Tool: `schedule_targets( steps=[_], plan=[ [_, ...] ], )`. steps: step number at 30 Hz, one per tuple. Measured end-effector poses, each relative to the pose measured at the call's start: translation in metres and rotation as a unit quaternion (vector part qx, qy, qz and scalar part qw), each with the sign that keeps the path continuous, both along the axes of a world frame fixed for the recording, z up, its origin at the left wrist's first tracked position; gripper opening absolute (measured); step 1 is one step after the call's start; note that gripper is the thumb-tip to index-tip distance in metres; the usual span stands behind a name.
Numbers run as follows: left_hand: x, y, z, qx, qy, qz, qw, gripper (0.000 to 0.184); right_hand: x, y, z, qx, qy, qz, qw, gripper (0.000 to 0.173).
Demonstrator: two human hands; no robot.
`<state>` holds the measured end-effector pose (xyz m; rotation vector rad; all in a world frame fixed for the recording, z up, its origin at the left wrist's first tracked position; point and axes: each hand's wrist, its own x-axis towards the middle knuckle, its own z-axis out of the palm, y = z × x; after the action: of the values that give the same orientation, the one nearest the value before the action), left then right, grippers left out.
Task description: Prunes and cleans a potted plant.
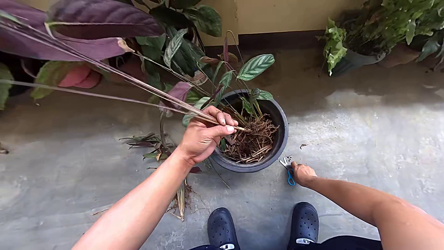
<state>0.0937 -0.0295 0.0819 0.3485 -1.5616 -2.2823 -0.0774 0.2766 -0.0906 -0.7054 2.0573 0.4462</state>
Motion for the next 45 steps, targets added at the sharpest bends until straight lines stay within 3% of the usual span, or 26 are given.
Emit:
schedule_targets(
  steps=[3, 6, 9, 12, 16, 21, 26, 30, 36, 42, 45],
  plan=[
    [0.001, -0.001, -0.005, 0.006, -0.017, 0.004, 1.0, 0.028, -0.01, -0.003, 0.002, -0.002, -0.035, -0.029, 0.999, 0.047],
    [0.006, -0.005, -0.01, 0.01, -0.019, 0.01, 1.0, 0.028, -0.025, 0.004, 0.0, -0.044, -0.106, -0.139, 0.984, 0.035],
    [0.009, -0.008, -0.015, 0.038, -0.018, 0.028, 0.999, 0.03, -0.03, 0.008, 0.018, -0.083, -0.207, -0.324, 0.919, 0.034],
    [0.008, -0.01, -0.017, 0.073, -0.027, 0.058, 0.995, 0.032, -0.033, 0.011, 0.048, -0.11, -0.278, -0.407, 0.863, 0.034],
    [0.007, -0.009, -0.017, 0.101, -0.043, 0.09, 0.99, 0.032, -0.045, 0.013, 0.1, -0.166, -0.35, -0.414, 0.824, 0.025],
    [0.001, -0.004, -0.007, 0.169, -0.089, 0.17, 0.967, 0.028, -0.07, 0.013, 0.161, -0.3, -0.525, -0.359, 0.711, 0.042],
    [-0.007, 0.002, 0.007, 0.234, -0.115, 0.252, 0.932, 0.016, -0.042, -0.024, 0.189, -0.378, -0.609, -0.285, 0.636, 0.032],
    [-0.009, 0.008, 0.013, 0.255, -0.116, 0.29, 0.915, 0.015, -0.018, -0.049, 0.177, -0.355, -0.639, -0.283, 0.621, 0.038],
    [-0.004, 0.009, 0.017, 0.26, -0.105, 0.315, 0.907, 0.018, 0.0, -0.066, 0.168, -0.303, -0.622, -0.313, 0.651, 0.037],
    [0.0, 0.005, 0.014, 0.263, -0.095, 0.307, 0.91, 0.019, -0.006, -0.066, 0.164, -0.323, -0.636, -0.324, 0.621, 0.046],
    [-0.002, 0.007, 0.016, 0.266, -0.096, 0.311, 0.907, 0.018, -0.002, -0.067, 0.17, -0.335, -0.591, -0.328, 0.657, 0.042]
  ],
)
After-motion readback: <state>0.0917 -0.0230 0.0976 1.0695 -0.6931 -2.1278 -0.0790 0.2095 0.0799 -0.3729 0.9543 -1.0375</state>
